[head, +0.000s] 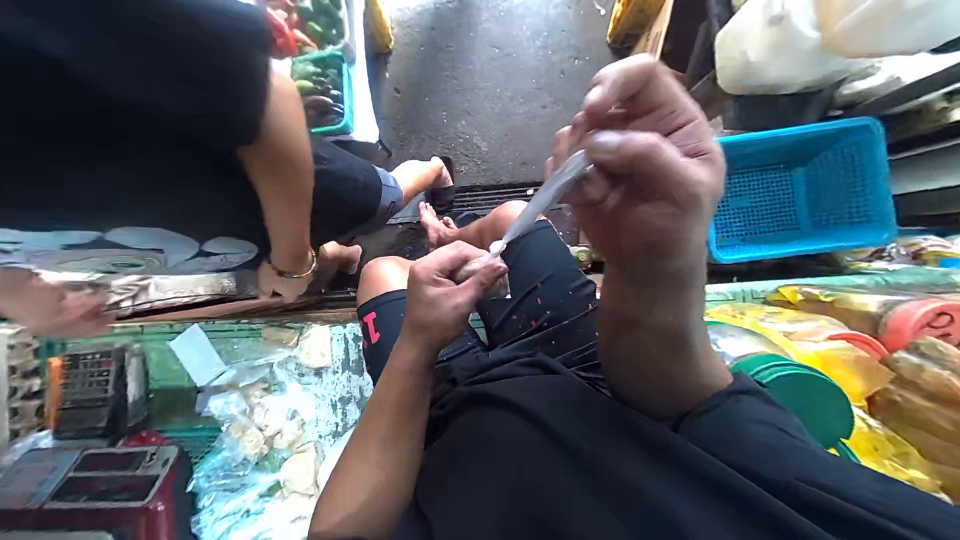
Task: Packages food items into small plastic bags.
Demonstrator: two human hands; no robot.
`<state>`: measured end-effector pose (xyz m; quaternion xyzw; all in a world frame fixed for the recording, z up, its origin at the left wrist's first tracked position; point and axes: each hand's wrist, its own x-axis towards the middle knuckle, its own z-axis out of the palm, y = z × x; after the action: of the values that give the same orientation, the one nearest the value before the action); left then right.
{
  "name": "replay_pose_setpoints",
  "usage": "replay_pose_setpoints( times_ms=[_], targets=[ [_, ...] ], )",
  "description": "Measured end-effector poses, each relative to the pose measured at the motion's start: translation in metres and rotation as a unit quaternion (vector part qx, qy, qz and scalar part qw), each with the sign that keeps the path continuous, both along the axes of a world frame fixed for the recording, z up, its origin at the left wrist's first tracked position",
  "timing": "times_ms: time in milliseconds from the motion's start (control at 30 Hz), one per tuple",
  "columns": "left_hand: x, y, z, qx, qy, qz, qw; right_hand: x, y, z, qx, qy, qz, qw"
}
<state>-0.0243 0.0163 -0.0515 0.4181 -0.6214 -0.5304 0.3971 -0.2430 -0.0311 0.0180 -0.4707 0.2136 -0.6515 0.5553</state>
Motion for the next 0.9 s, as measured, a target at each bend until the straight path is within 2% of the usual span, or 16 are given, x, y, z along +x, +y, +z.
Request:
replay_pose_setpoints(
  times_ms=[100,167,200,267,333,367,467,533,633,733,900],
  targets=[
    [0.010,0.000,0.005,0.089,0.053,0.098,0.990,0.002,-0.007,-0.015,0.050,0.030,-0.036,0.998],
    [0.018,0.000,0.005,0.162,0.100,0.183,0.964,0.016,-0.007,-0.032,0.084,0.134,-0.031,0.987],
    [0.024,-0.001,0.007,0.195,0.130,0.206,0.950,0.027,-0.004,-0.039,0.109,0.197,-0.006,0.974],
    [0.036,0.002,0.007,0.222,0.200,0.200,0.933,0.048,0.004,-0.056,0.149,0.295,0.108,0.937],
    [0.048,0.009,0.004,0.197,0.230,0.173,0.937,0.071,0.008,-0.075,0.166,0.294,0.216,0.916],
    [0.053,0.013,0.003,0.165,0.200,0.178,0.949,0.080,0.009,-0.083,0.161,0.287,0.228,0.916],
    [0.067,0.024,-0.006,0.033,0.043,0.261,0.964,0.101,0.011,-0.095,0.142,0.267,0.198,0.932],
    [0.068,0.028,-0.010,0.011,0.015,0.301,0.954,0.107,0.011,-0.095,0.140,0.261,0.198,0.934],
    [0.069,0.036,-0.007,0.061,0.106,0.298,0.947,0.116,0.015,-0.092,0.149,0.258,0.210,0.931],
    [0.070,0.040,-0.012,0.135,0.204,0.293,0.924,0.129,0.019,-0.099,0.154,0.225,0.172,0.946],
    [0.074,0.048,-0.019,0.147,0.216,0.302,0.917,0.134,0.022,-0.107,0.176,0.195,0.182,0.947]
  ],
)
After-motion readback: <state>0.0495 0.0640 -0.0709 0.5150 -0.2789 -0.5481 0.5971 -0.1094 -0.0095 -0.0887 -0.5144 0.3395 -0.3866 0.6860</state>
